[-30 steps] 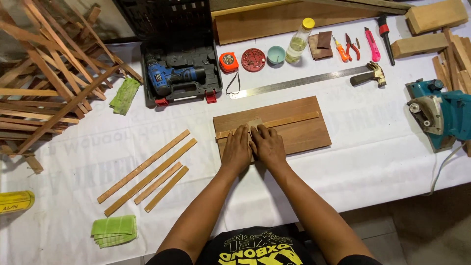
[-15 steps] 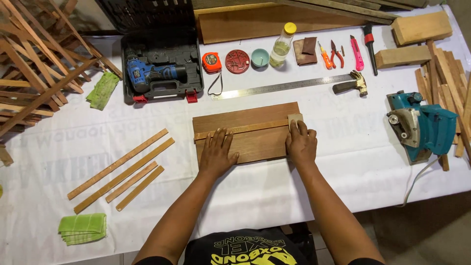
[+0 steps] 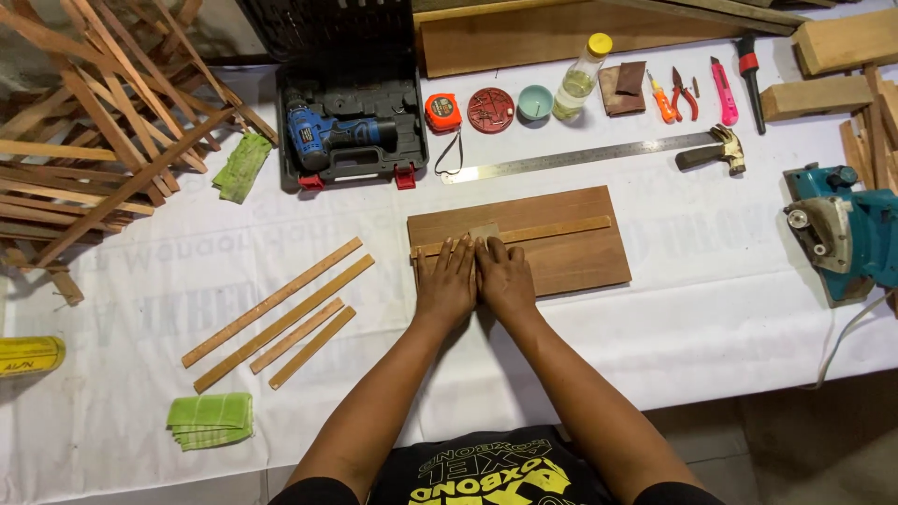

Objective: The recorder is sanding small wooden strips and a larger wooden board to smooth their surfaces for furniture construction.

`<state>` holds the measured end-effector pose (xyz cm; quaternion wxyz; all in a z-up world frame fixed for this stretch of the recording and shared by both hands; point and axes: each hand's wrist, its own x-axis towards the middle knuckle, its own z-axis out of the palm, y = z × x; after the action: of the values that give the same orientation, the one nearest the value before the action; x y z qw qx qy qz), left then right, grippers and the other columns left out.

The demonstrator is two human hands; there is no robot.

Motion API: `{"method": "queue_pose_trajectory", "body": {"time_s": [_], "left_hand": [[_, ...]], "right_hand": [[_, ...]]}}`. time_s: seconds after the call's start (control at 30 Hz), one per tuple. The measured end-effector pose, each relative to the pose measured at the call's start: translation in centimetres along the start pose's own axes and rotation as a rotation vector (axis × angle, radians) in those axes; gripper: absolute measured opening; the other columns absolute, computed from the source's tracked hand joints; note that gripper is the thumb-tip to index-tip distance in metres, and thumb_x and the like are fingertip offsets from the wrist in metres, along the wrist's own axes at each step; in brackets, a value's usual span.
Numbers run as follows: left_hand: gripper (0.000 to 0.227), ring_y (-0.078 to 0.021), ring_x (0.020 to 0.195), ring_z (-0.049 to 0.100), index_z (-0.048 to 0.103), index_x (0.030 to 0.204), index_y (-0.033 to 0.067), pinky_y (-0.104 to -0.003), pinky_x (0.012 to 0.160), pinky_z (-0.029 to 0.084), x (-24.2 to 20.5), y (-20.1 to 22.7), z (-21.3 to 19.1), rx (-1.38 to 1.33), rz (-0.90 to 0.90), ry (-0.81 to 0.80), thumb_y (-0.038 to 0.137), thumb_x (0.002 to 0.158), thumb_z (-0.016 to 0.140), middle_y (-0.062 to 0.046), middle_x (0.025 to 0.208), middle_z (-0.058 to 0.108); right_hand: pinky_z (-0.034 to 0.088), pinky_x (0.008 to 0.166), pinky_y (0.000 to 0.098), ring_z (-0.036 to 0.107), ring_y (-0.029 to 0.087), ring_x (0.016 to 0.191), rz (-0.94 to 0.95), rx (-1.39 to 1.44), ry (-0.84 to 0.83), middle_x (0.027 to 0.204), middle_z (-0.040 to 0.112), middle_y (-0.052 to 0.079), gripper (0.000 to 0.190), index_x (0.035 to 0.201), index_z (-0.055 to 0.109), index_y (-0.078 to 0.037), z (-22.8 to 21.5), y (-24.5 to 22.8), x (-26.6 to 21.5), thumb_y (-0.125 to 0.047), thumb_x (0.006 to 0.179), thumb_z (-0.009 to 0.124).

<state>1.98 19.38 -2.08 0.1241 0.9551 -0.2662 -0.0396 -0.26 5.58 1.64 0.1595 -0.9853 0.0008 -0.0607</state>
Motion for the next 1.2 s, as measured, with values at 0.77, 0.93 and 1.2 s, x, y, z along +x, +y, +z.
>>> {"method": "queue_pose_trajectory", "body": {"time_s": [0.77,0.93,1.2], "left_hand": [[0.088,-0.0233,0.157,0.012,0.027,0.161,0.0146,-0.066,0.122,-0.001,0.5,1.3,-2.6,0.057,-0.063,-0.171,0.067,0.093,0.046,-0.002,0.169,0.019],[0.069,-0.0276,0.152,0.020,0.037,0.155,0.0130,-0.064,0.120,0.004,0.6,-0.2,-1.1,-0.063,-0.028,-0.078,0.046,0.096,0.047,-0.014,0.168,0.022],[0.064,-0.0299,0.157,0.023,0.039,0.156,0.0034,-0.065,0.122,0.008,-0.2,-1.3,0.8,-0.054,0.028,0.042,0.035,0.101,0.046,-0.015,0.166,0.032]], "right_hand": [[0.052,0.090,0.0479,0.056,0.038,0.104,0.176,-0.086,0.073,0.144,0.057,0.012,0.048,0.139,0.065,-0.015,-2.5,8.4,-1.3,-0.022,0.092,0.064],[0.052,0.082,0.0476,0.057,0.037,0.099,0.073,-0.020,-0.059,0.144,0.055,0.017,0.046,0.143,0.060,-0.010,1.1,1.1,0.2,-0.023,0.099,0.061],[0.052,0.082,0.0464,0.059,0.034,0.099,0.093,-0.032,0.098,0.140,0.061,0.007,0.043,0.135,0.067,-0.017,0.6,-1.2,-0.5,-0.023,0.094,0.063]]}}
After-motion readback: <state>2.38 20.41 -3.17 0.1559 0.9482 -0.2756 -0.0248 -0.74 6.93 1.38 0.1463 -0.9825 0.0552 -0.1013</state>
